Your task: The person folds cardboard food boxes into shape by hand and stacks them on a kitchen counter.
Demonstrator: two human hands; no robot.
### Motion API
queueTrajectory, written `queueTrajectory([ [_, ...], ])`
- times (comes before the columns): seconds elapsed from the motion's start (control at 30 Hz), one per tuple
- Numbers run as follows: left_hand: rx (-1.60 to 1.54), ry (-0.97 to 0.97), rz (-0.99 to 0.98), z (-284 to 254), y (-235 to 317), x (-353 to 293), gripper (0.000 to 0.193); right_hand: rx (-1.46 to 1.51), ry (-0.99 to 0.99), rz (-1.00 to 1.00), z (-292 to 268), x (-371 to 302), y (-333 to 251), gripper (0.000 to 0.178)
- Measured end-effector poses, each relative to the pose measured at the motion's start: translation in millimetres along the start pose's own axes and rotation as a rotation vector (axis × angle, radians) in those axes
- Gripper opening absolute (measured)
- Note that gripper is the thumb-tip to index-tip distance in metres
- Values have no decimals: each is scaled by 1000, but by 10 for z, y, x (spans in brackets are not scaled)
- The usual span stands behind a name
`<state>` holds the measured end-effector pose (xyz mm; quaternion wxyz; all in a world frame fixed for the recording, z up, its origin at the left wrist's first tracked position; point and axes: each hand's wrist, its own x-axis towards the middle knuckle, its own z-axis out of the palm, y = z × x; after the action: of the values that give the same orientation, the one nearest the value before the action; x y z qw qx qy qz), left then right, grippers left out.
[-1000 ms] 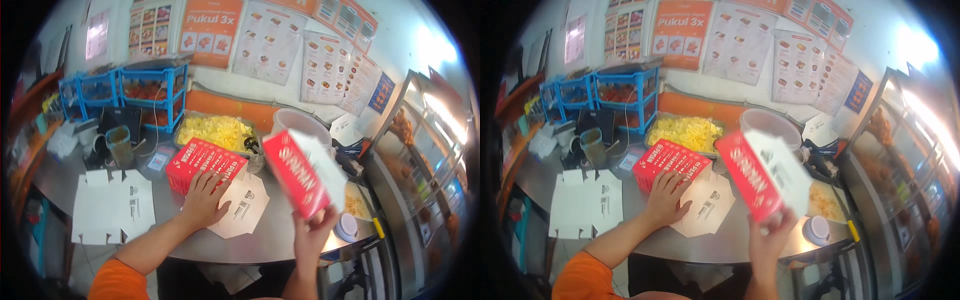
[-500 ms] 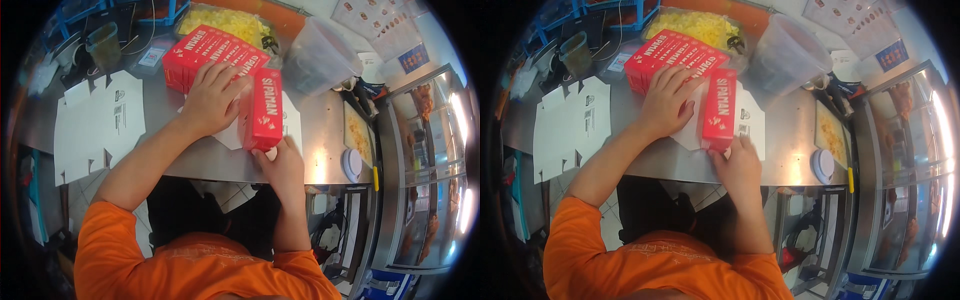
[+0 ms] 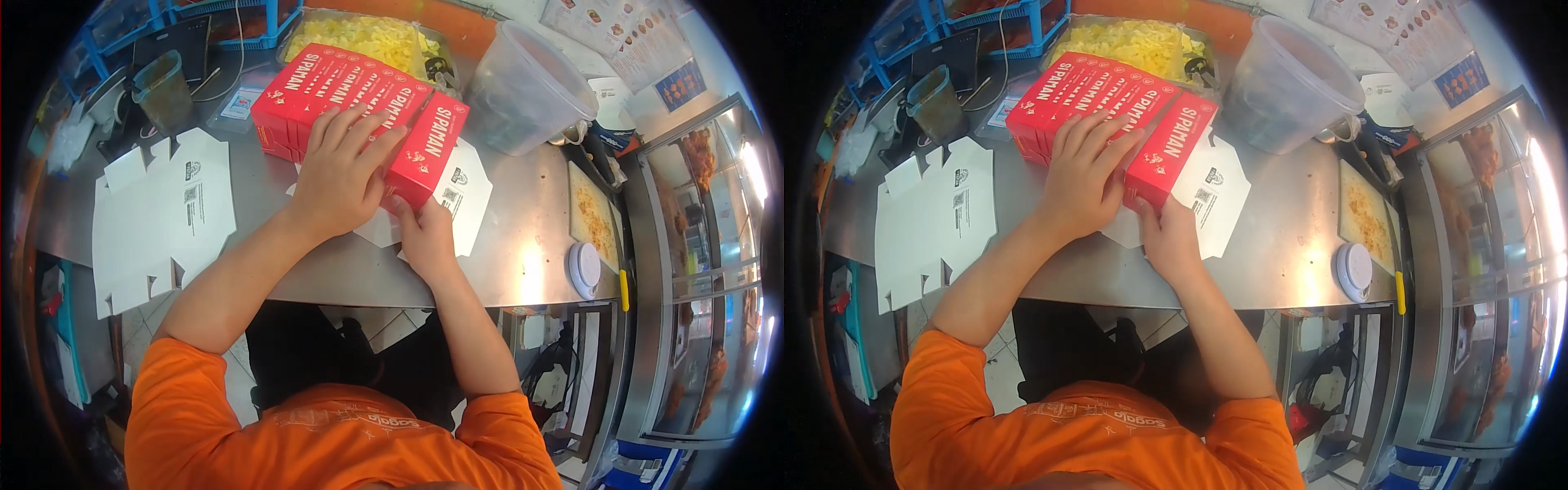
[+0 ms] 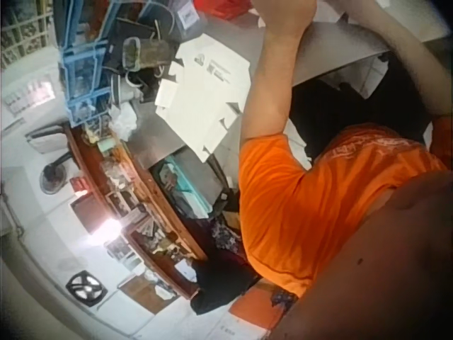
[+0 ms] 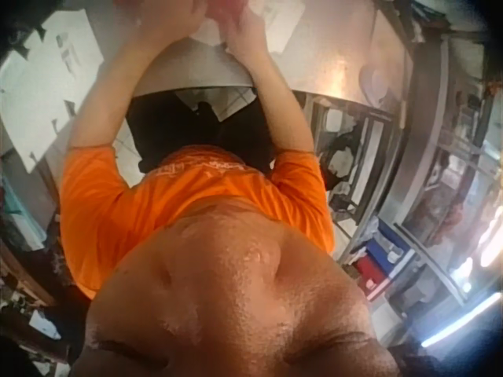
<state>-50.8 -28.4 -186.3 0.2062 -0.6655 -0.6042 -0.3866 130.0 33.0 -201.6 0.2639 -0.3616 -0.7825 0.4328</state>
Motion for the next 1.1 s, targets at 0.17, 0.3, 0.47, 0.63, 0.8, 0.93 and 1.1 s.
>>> queueTrajectory([
  [0.17, -5, 1, -2, 10, 11, 5, 60, 38, 30, -59, 31, 63, 139, 22],
  [0.3, -25, 0, -21, -11, -23, 24, 64, -23, -5, -52, -11, 3, 108, 23],
  [0.47, -20, -13, -11, -42, -2, 45, 64, 39, -22, -56, -29, 44, 116, 25],
  [0.63, -11, -17, -24, -23, 2, 30, 62, 85, 29, -63, 90, 125, 77, 25],
  [0.8, -14, 51, -9, -5, 11, 39, 53, 84, 70, -137, 197, 147, -11, 30],
  [0.93, -31, 82, -11, 11, 14, 38, 53, -72, 108, -153, 244, 144, -156, 27],
  [1.1, -9, 71, -20, 12, 23, 58, 53, 33, 55, -189, 226, 175, -109, 32],
])
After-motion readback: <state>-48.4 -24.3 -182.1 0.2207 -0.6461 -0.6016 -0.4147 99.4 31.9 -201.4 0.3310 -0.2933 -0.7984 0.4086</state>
